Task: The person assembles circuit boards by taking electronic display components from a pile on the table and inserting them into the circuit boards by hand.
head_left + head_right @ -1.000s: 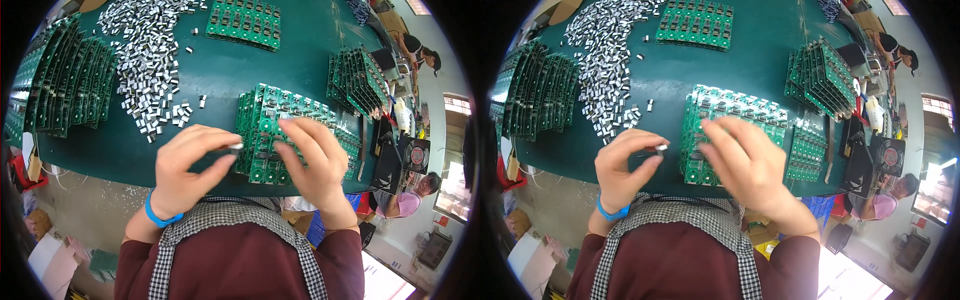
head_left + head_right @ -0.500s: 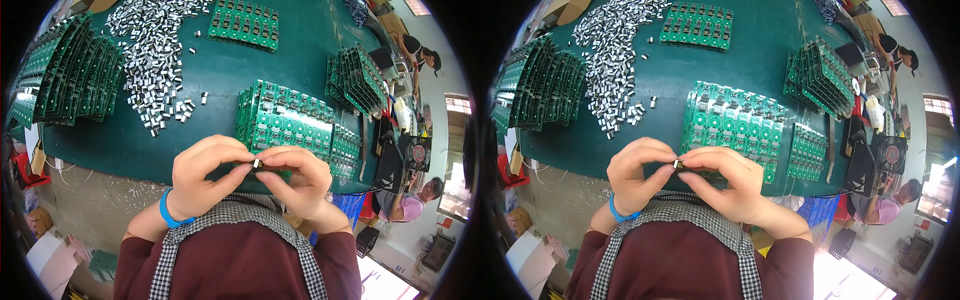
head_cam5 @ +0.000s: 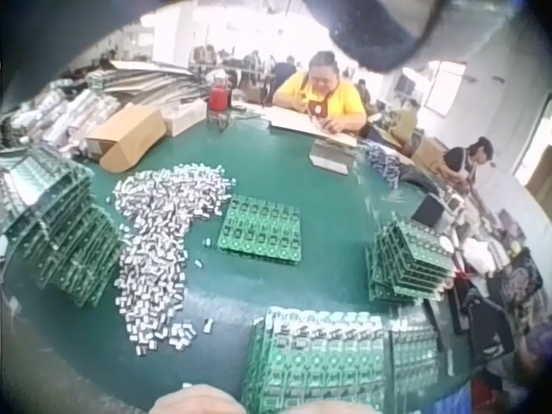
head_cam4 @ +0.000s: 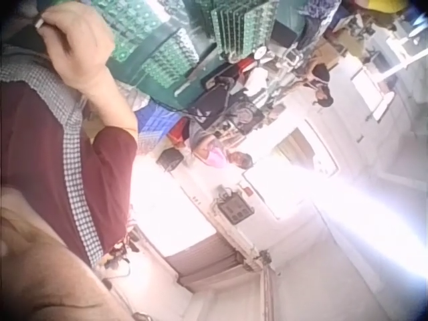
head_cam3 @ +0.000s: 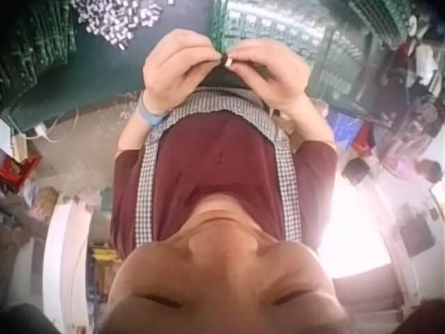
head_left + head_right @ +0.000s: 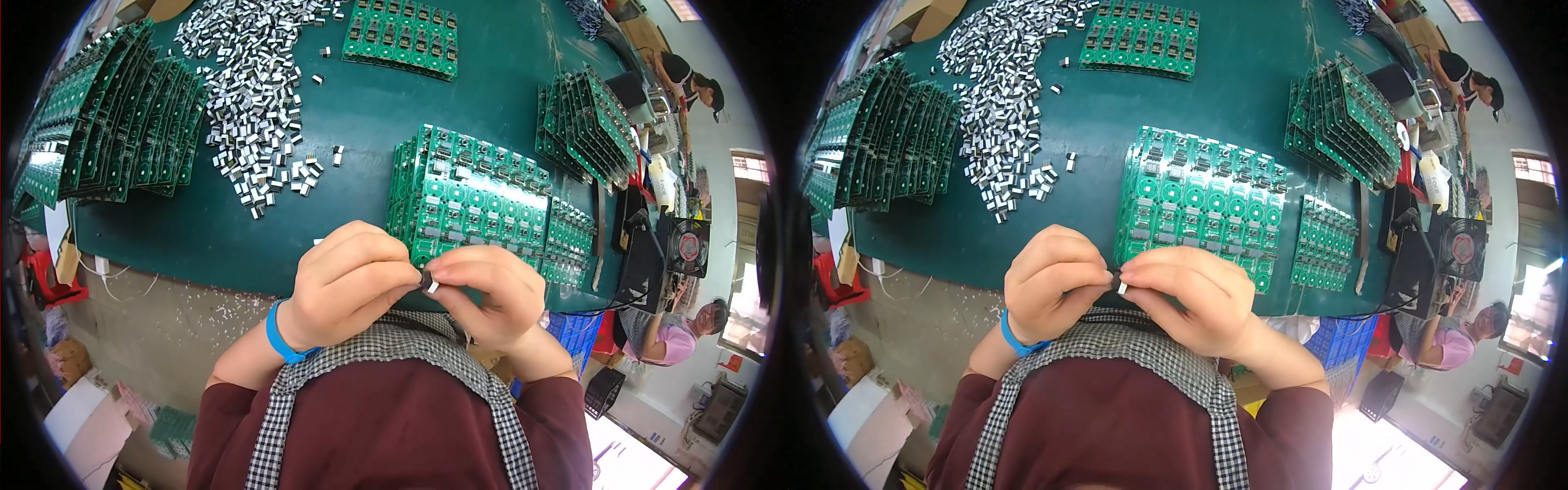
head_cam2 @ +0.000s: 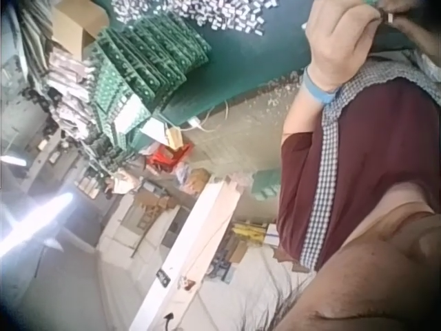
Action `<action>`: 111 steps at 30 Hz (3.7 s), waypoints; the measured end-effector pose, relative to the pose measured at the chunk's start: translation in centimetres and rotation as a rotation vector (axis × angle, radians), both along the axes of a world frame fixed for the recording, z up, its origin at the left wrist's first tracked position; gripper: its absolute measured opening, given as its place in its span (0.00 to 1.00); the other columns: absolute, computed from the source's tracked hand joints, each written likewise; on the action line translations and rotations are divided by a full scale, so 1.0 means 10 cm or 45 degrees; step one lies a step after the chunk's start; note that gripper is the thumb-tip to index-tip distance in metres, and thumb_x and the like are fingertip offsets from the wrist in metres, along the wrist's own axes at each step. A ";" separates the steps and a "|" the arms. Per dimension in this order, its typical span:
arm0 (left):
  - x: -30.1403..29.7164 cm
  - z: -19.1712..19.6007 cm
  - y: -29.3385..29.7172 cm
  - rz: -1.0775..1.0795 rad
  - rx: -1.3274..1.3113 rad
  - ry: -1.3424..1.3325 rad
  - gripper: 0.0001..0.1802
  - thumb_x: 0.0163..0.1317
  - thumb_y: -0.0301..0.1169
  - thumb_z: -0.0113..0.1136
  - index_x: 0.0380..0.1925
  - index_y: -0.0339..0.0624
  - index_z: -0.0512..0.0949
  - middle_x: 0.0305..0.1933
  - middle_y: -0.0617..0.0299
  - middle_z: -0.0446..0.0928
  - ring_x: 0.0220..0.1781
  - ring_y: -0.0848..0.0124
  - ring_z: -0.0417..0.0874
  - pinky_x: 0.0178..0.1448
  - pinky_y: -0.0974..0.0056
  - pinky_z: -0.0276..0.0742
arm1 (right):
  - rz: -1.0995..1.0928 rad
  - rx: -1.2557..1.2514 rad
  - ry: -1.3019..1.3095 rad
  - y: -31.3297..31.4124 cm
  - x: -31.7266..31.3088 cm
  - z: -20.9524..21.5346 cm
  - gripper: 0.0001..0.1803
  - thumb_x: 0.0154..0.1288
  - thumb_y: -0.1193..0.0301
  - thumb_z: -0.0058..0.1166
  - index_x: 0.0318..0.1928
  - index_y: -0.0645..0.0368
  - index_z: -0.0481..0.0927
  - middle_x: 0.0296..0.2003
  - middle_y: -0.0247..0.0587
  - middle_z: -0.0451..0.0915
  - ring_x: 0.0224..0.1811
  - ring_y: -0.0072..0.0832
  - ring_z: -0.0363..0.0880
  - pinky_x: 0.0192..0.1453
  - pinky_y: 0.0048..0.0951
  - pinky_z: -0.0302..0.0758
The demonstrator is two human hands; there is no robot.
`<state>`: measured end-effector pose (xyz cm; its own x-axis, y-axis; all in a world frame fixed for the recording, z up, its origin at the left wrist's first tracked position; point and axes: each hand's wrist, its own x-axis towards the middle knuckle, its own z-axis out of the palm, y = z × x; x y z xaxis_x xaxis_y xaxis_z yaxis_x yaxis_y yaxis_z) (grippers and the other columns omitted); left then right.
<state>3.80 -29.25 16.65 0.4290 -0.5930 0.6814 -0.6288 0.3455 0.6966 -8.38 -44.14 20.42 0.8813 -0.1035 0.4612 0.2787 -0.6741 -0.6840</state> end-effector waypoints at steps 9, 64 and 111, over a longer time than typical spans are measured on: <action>-0.05 -0.03 0.02 0.001 -0.046 -0.081 0.15 0.35 0.20 0.69 0.28 0.37 0.80 0.30 0.58 0.77 0.30 0.63 0.79 0.32 0.64 0.77 | 0.045 -0.064 -0.090 -0.02 -0.06 -0.06 0.14 0.44 0.81 0.68 0.35 0.62 0.83 0.33 0.42 0.83 0.32 0.32 0.84 0.34 0.27 0.82; 0.08 0.13 0.01 0.100 0.269 0.120 0.13 0.45 0.19 0.68 0.33 0.38 0.80 0.32 0.57 0.81 0.35 0.61 0.81 0.39 0.62 0.77 | -0.040 -0.077 0.200 -0.09 0.15 0.21 0.19 0.49 0.76 0.68 0.45 0.60 0.82 0.39 0.44 0.81 0.38 0.35 0.83 0.39 0.29 0.80; -0.16 0.05 -0.07 -0.161 0.065 0.118 0.13 0.42 0.21 0.69 0.31 0.40 0.79 0.33 0.60 0.78 0.31 0.62 0.79 0.35 0.61 0.73 | -0.020 0.049 0.015 0.00 -0.24 0.09 0.15 0.47 0.77 0.69 0.37 0.62 0.80 0.34 0.41 0.81 0.33 0.33 0.83 0.34 0.27 0.80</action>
<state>2.24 -29.90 17.16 0.4081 -0.6794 0.6098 -0.5147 0.3805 0.7683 -10.78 -44.16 21.30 0.8845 -0.1352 0.4465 0.2601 -0.6516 -0.7126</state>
